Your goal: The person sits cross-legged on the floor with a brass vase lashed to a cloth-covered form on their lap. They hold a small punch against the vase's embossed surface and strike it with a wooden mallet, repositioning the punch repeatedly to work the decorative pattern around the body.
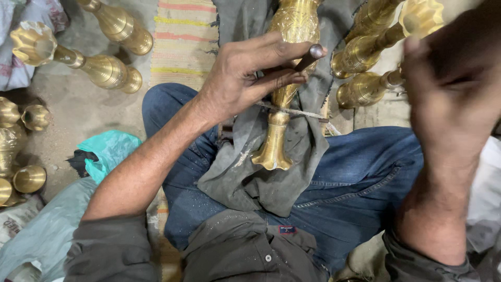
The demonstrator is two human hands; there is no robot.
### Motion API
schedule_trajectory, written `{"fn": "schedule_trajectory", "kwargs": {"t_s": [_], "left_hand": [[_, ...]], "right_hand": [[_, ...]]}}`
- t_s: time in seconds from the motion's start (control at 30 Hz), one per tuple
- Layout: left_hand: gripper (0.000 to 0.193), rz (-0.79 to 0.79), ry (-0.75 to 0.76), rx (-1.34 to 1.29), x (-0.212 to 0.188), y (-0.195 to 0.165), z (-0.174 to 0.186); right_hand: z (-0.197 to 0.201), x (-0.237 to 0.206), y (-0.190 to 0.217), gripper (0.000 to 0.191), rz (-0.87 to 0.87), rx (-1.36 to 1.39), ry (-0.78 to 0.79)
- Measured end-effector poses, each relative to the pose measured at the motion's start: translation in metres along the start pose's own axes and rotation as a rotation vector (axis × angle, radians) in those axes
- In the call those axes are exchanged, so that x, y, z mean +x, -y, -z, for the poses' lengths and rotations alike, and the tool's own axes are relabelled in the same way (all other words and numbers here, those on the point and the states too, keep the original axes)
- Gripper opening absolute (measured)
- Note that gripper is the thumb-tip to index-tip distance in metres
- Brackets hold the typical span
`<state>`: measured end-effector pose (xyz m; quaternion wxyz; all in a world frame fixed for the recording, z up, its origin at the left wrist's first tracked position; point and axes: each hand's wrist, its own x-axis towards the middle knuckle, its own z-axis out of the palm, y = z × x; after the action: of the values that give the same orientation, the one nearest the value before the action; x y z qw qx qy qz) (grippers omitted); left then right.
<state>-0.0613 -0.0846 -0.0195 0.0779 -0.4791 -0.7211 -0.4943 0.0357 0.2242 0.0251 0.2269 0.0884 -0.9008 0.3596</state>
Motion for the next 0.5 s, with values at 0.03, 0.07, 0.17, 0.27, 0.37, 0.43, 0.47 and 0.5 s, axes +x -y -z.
{"fn": "schedule_trajectory", "kwargs": {"t_s": [0.03,0.07,0.17,0.27,0.37,0.43,0.47,0.5], "left_hand": [[0.046,-0.006,-0.003,-0.001,0.000,0.000,0.001],[0.044,0.000,-0.003,0.008,0.000,0.000,0.001],[0.041,0.007,-0.004,0.007,0.000,-0.001,0.002],[0.042,0.008,0.004,0.000,0.002,-0.002,0.004],[0.038,0.030,0.019,0.020,0.003,-0.004,0.006],[0.036,0.002,-0.006,0.005,0.004,-0.007,0.006],[0.037,0.021,0.000,-0.004,0.002,-0.009,0.007],[0.039,0.035,0.007,-0.010,0.002,-0.010,0.009]], "right_hand": [[0.002,0.001,0.001,0.018,0.094,-0.165,0.026],[0.007,0.002,0.002,0.022,0.221,-0.474,0.068],[0.005,0.002,0.012,0.022,0.167,-0.308,0.071],[0.002,0.004,0.019,0.025,0.161,-0.274,0.042],[0.004,0.005,0.022,0.028,0.278,-0.587,0.024],[0.003,0.006,0.023,0.027,0.282,-0.513,0.001],[-0.001,0.007,0.023,0.026,0.248,-0.334,-0.012],[0.000,0.007,0.025,0.025,0.249,-0.359,-0.001]]}}
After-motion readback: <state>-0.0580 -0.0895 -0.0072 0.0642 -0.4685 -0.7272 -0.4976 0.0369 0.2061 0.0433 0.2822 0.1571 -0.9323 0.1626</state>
